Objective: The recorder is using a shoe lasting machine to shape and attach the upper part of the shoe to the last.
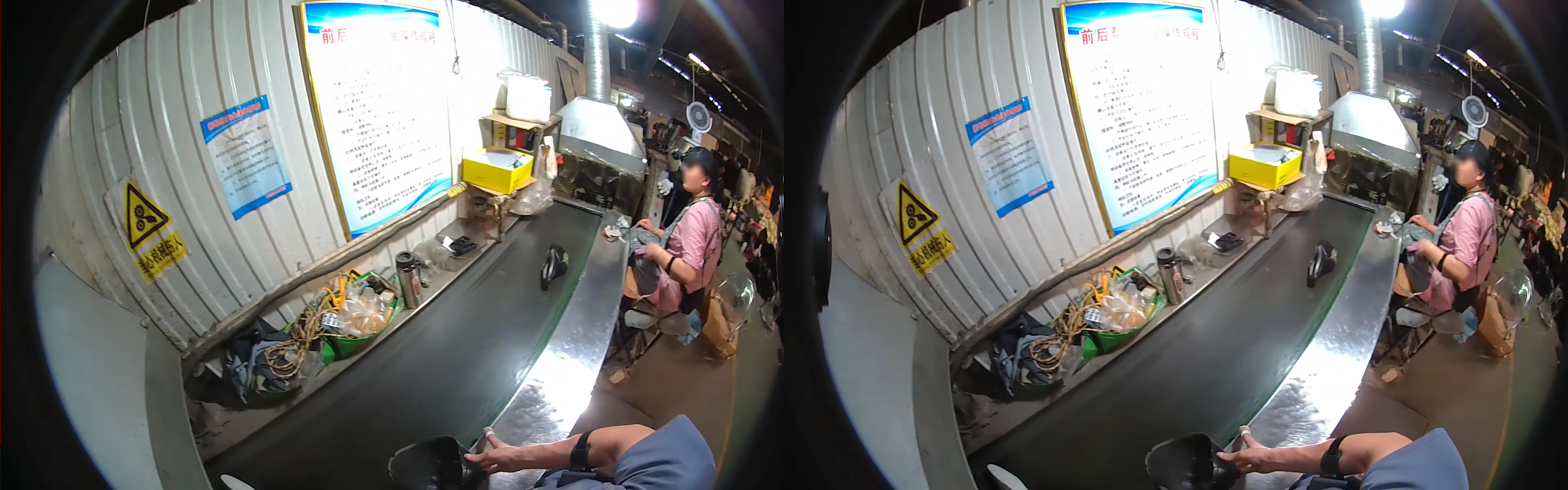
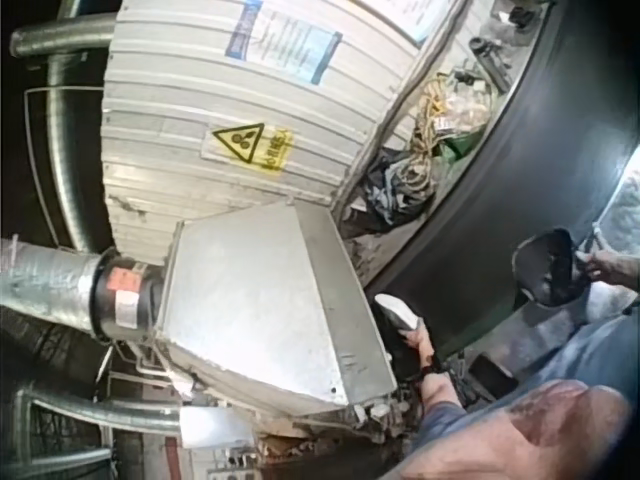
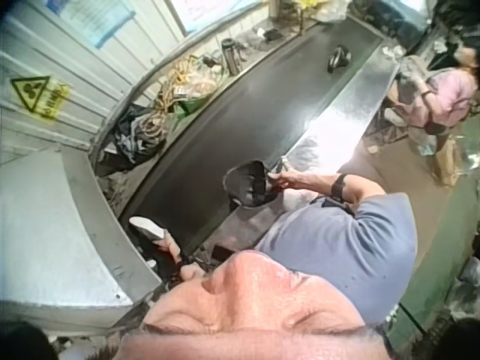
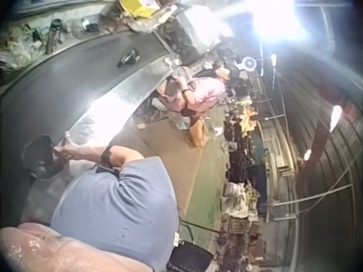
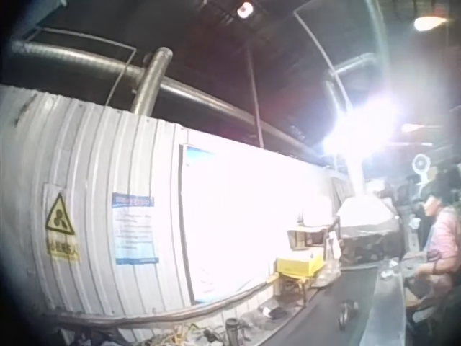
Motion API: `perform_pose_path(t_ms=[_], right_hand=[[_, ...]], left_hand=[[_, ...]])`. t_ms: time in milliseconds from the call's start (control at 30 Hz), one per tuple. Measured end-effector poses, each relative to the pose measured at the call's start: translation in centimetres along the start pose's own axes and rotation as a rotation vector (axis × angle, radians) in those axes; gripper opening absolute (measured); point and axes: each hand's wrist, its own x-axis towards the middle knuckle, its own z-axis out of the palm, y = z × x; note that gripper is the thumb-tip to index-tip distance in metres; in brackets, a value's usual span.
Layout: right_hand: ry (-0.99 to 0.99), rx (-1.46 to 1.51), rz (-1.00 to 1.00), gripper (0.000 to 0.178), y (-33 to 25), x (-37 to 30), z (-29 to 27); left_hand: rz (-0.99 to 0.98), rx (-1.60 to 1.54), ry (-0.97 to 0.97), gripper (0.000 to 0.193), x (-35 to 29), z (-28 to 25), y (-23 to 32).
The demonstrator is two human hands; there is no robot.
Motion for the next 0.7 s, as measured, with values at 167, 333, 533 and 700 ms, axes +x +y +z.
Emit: perform_pose_path(t_ms=[167,333,533,700], right_hand=[[-0.273,0.152,0.059,0.113,-0.8,1.2,0.9],[-0.248,0.316,-0.327,0.091,-2.4,-3.6,-2.1],[-0.168,0.367,-0.164,0.086,0.8,-9.1,-10.5],[-0.112,0.495,-0.344,0.069,0.1,-11.4,-14.3]], left_hand=[[0.15,-0.055,-0.066,0.078,-4.5,-6.7,2.7],[0.327,-0.135,-0.134,0.074,-11.0,-12.6,6.2],[0.835,-0.545,0.146,0.039,-23.0,-20.4,15.4],[1.12,-0.719,-0.074,0.044,-32.0,-21.7,21.1]])
